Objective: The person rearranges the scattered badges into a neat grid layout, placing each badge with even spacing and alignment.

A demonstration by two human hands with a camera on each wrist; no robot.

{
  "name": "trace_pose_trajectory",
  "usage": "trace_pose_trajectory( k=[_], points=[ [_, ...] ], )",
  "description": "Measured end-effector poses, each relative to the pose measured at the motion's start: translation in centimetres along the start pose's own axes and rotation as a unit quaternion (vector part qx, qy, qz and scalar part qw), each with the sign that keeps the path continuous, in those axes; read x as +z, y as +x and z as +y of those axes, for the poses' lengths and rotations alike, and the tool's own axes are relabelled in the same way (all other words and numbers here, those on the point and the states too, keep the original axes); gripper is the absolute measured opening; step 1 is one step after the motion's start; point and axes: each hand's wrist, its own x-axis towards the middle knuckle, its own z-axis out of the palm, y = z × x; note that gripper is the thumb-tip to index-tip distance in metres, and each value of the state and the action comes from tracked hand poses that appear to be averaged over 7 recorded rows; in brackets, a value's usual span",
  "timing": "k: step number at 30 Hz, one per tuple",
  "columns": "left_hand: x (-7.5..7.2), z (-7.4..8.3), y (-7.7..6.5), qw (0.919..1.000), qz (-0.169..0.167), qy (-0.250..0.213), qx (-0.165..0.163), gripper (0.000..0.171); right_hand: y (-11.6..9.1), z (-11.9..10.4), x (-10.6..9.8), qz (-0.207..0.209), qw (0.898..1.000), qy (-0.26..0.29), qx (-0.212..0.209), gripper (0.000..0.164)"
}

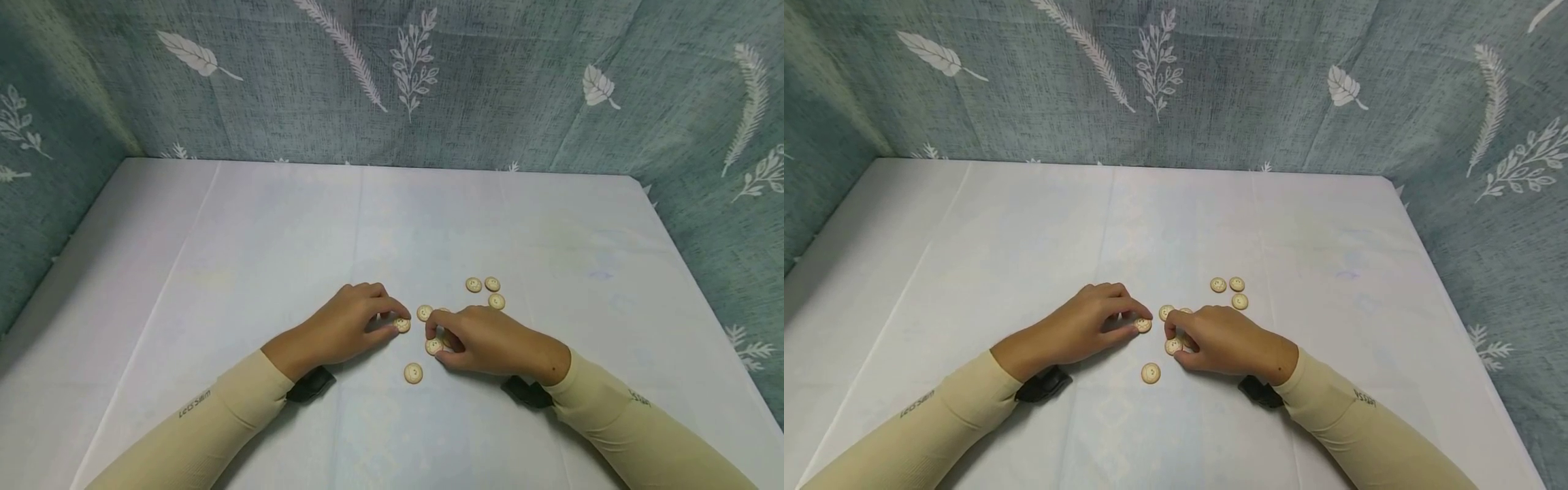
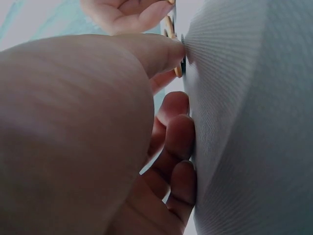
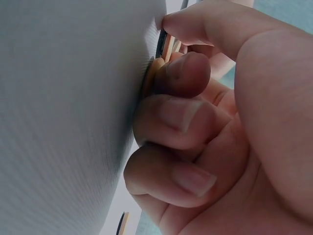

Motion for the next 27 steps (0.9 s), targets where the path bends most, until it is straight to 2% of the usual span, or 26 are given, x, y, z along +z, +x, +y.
trace_pose_trajectory(
  k=[19, 27],
  points=[
    [-0.01, -0.11, 0.11, 0.9998, -0.005, -0.015, -0.015, 0.022, 0.01, 0.23, 0.07, 0.004, 1.000, 0.005, -0.002, 0.014],
    [0.10, -0.18, 0.11, 0.9997, -0.007, -0.018, -0.017, 0.022, 0.01, 0.15, 0.11, -0.004, 1.000, 0.005, 0.009, 0.014]
  ],
)
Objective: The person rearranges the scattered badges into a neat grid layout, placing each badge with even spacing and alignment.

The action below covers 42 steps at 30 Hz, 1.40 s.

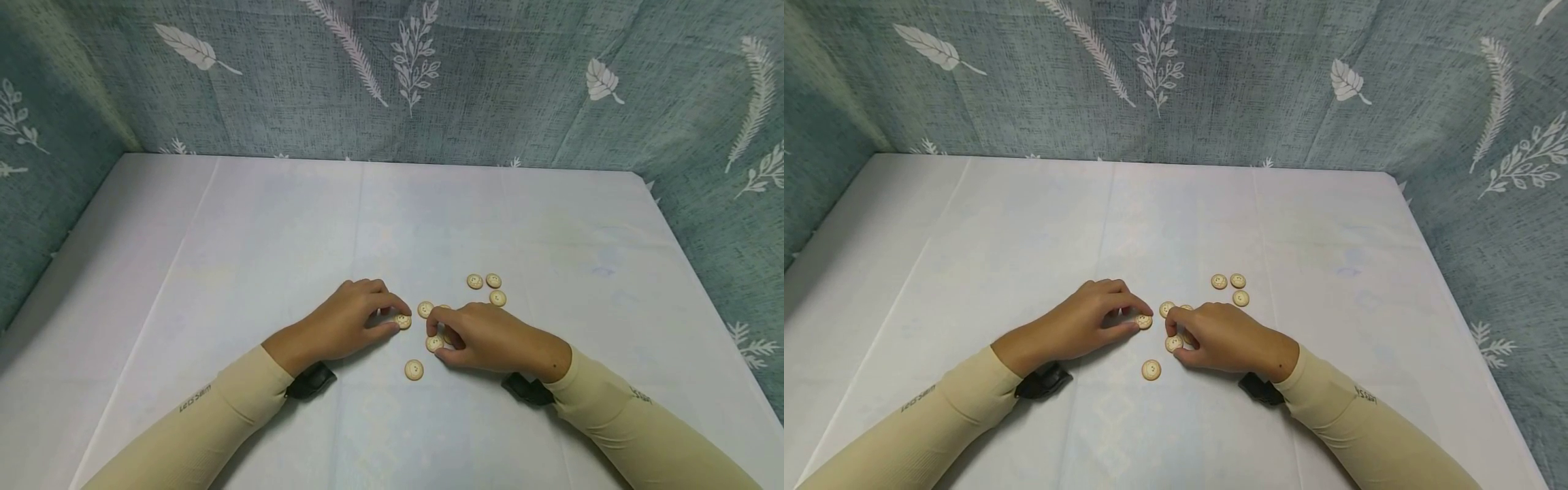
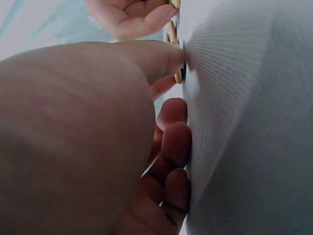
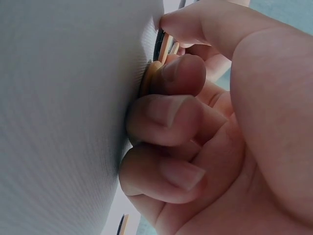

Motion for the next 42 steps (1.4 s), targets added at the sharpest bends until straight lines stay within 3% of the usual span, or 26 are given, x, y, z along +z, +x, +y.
trace_pose_trajectory(
  k=[25, 31, 37, 42],
  points=[
    [-0.19, -0.01, -0.08, 0.9999, -0.009, -0.004, -0.003, 0.022, -0.09, -0.11, -0.56, 0.017, 1.000, -0.003, -0.014, 0.012],
    [-0.24, -0.05, 0.05, 1.0000, 0.001, 0.001, 0.002, 0.022, -0.19, 0.03, -0.87, 0.036, 0.999, -0.015, -0.012, 0.013],
    [0.20, -0.10, -0.10, 0.9999, -0.011, -0.002, -0.005, 0.022, -0.37, 0.20, -0.76, 0.038, 0.999, -0.011, -0.008, 0.013],
    [0.31, -0.13, -0.12, 1.0000, 0.002, -0.001, 0.001, 0.022, -0.42, 0.44, -0.75, 0.050, 0.999, -0.019, -0.003, 0.012]
  ],
)
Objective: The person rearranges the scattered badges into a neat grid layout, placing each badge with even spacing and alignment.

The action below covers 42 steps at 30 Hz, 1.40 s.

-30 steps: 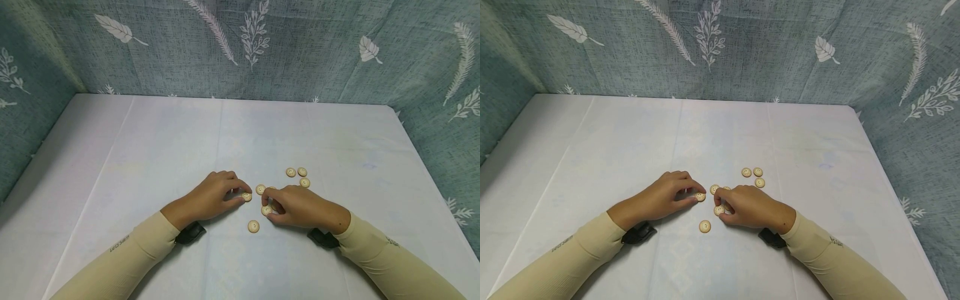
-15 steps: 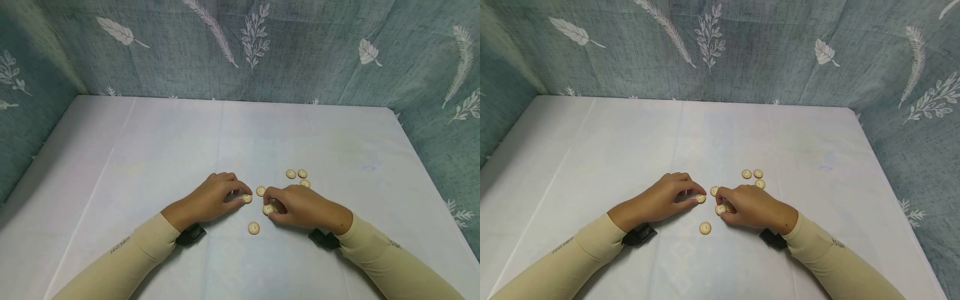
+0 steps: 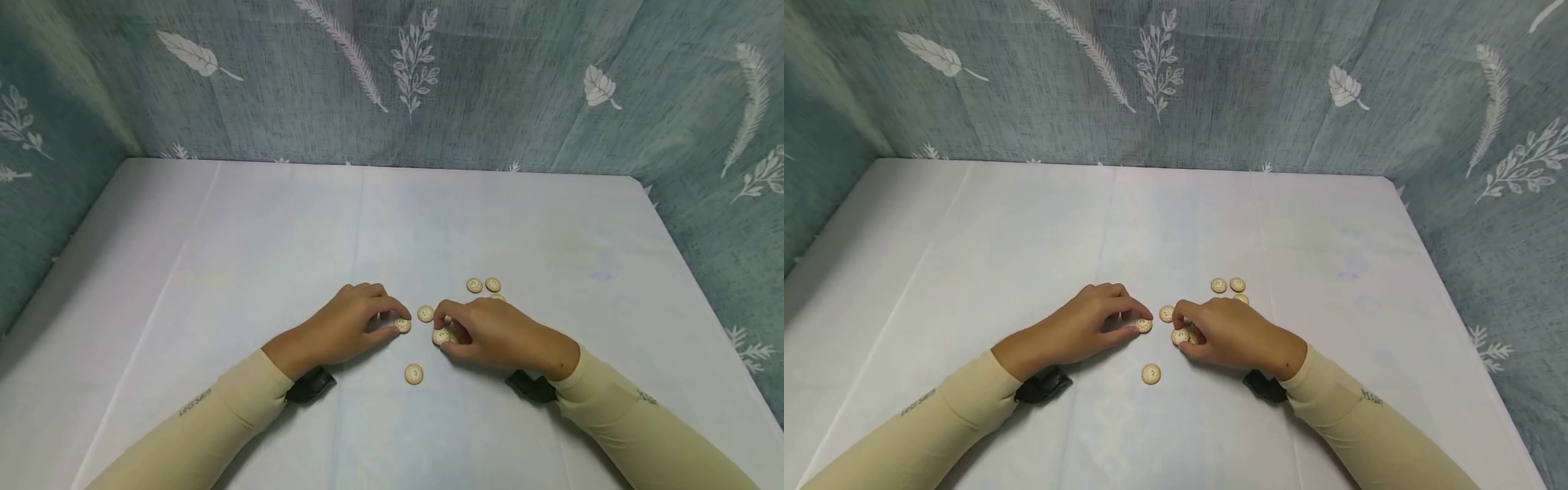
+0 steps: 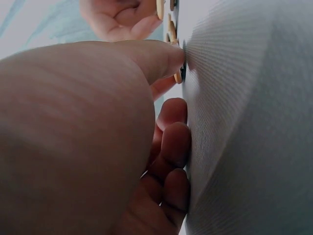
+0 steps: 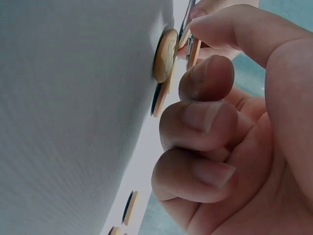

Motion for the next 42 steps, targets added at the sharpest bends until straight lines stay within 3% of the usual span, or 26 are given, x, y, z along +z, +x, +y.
trace_pose_trajectory(
  k=[6, 12, 16, 23, 27, 42],
  points=[
    [0.0, 0.1, -0.2, 0.9999, -0.009, 0.000, -0.004, 0.022, 0.0, 0.0, -0.1, -0.004, 1.000, 0.001, 0.003, 0.013],
    [0.0, 0.0, -0.1, 0.9999, 0.009, 0.002, 0.006, 0.021, 0.0, 0.1, -0.4, 0.005, 1.000, -0.008, 0.001, 0.013],
    [0.1, 0.0, -0.1, 1.0000, -0.003, 0.002, 0.004, 0.021, -0.1, 0.2, -0.6, -0.005, 1.000, -0.004, 0.015, 0.015],
    [-0.3, 0.2, 0.1, 0.9999, 0.008, 0.004, 0.009, 0.021, -0.1, 0.6, -1.4, 0.016, 0.999, -0.025, 0.026, 0.018],
    [-0.1, 0.2, 0.0, 1.0000, -0.006, 0.002, 0.000, 0.021, -0.4, 0.9, -1.7, 0.018, 0.999, -0.015, 0.040, 0.020],
    [-0.5, 0.4, 0.0, 0.9999, -0.009, 0.005, -0.009, 0.021, -0.7, 2.9, -3.7, 0.038, 0.996, 0.007, 0.076, 0.017]
  ],
)
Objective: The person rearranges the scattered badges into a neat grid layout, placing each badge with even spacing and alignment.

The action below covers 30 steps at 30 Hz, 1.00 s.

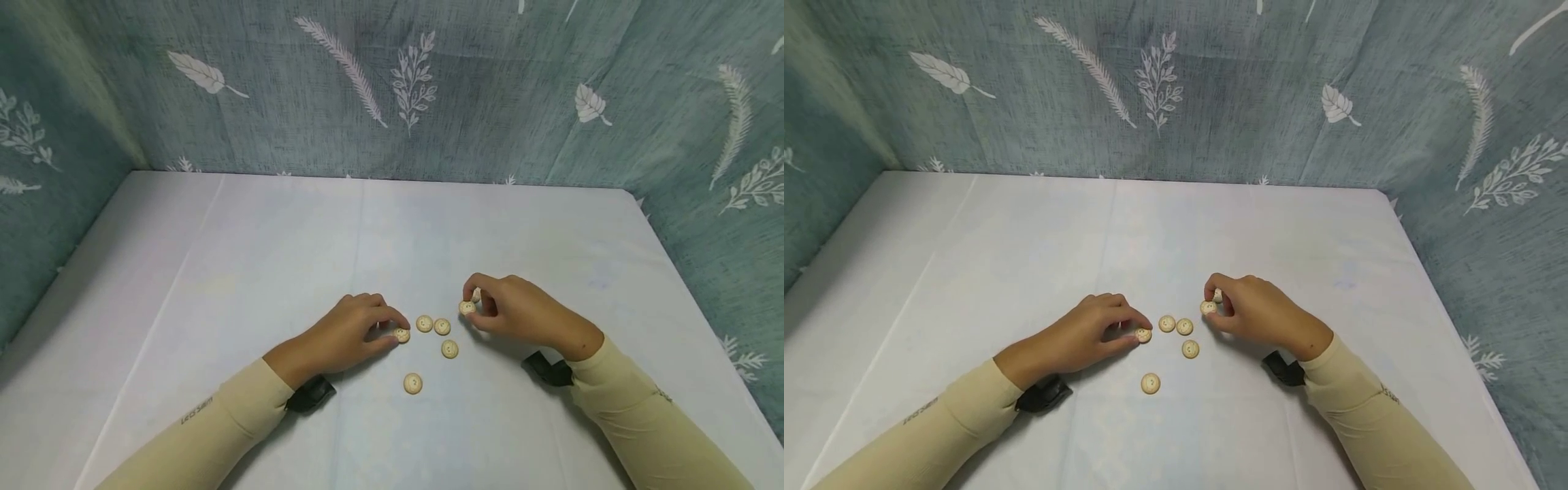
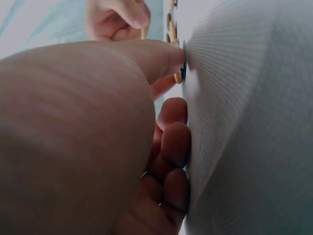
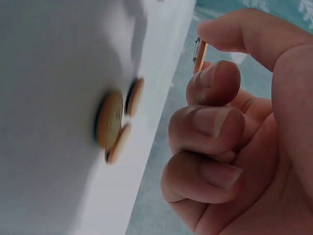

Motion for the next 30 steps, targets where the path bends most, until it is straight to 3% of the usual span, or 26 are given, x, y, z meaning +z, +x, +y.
trace_pose_trajectory(
  k=[11, 30],
  points=[
    [0.2, -0.2, -0.2, 0.9999, 0.000, -0.010, 0.002, 0.021, -0.1, 1.7, -1.3, -0.021, 0.998, 0.027, 0.061, 0.019],
    [0.5, -0.3, 0.0, 0.9998, 0.017, -0.006, 0.012, 0.021, 0.1, 2.2, -0.4, -0.039, 0.998, 0.022, 0.044, 0.017]
  ],
)
